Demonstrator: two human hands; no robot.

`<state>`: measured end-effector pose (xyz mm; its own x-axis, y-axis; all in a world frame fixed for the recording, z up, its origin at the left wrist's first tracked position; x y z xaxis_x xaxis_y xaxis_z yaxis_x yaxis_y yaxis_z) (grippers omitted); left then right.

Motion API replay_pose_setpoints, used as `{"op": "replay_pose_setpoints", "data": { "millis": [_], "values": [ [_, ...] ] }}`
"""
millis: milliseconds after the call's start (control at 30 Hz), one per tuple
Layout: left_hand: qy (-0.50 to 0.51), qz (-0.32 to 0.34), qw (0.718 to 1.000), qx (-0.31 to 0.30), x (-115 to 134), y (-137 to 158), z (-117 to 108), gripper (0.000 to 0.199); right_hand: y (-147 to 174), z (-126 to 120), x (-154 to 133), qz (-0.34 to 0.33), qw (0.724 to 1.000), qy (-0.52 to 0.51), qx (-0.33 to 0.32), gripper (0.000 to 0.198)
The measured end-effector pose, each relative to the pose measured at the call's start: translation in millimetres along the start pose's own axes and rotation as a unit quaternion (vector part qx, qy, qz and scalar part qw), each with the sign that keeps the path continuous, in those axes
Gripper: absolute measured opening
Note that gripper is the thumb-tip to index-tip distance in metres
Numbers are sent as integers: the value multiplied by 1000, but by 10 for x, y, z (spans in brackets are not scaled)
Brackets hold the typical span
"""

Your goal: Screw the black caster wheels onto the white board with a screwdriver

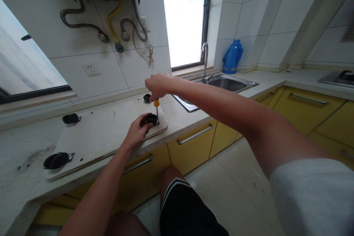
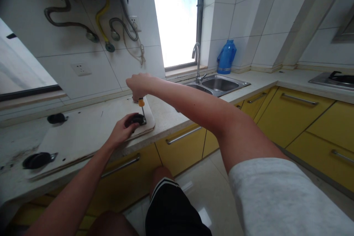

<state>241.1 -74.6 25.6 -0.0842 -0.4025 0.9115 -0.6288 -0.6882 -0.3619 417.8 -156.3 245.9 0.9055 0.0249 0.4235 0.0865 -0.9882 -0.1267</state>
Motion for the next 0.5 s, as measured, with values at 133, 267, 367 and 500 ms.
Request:
{"op": "replay_pose_setpoints", "data": {
  "millis": [133,267,367,500],
  "values": [
    [-1,-3,1000,9,16,9,2,61,-26,-20,44,-76,997,-12,-31,43],
    [-3,-7,1000,7,40,20,6,65,-53,9,-3,-86,996,-3,4,44],
    [-7,-1,1000,10,45,21,7,64,-38,-5,-41,-12,999,7,29,55],
    [-3,5,1000,12,27,15,8,63,-17,-60,-46,-52,998,-14,-11,66]
  ]
}}
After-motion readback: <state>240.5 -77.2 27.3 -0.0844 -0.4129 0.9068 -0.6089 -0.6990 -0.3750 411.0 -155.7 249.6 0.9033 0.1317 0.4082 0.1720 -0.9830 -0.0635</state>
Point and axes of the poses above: each hand's wrist, its own y-axis away from the middle knuckle, its own z-axis out of the palm, x = y × z, the point moved 1 cm from there along -y, towards the middle knuckle, and after that the axes turned 15 degrees about y, right-handed, at the moved point
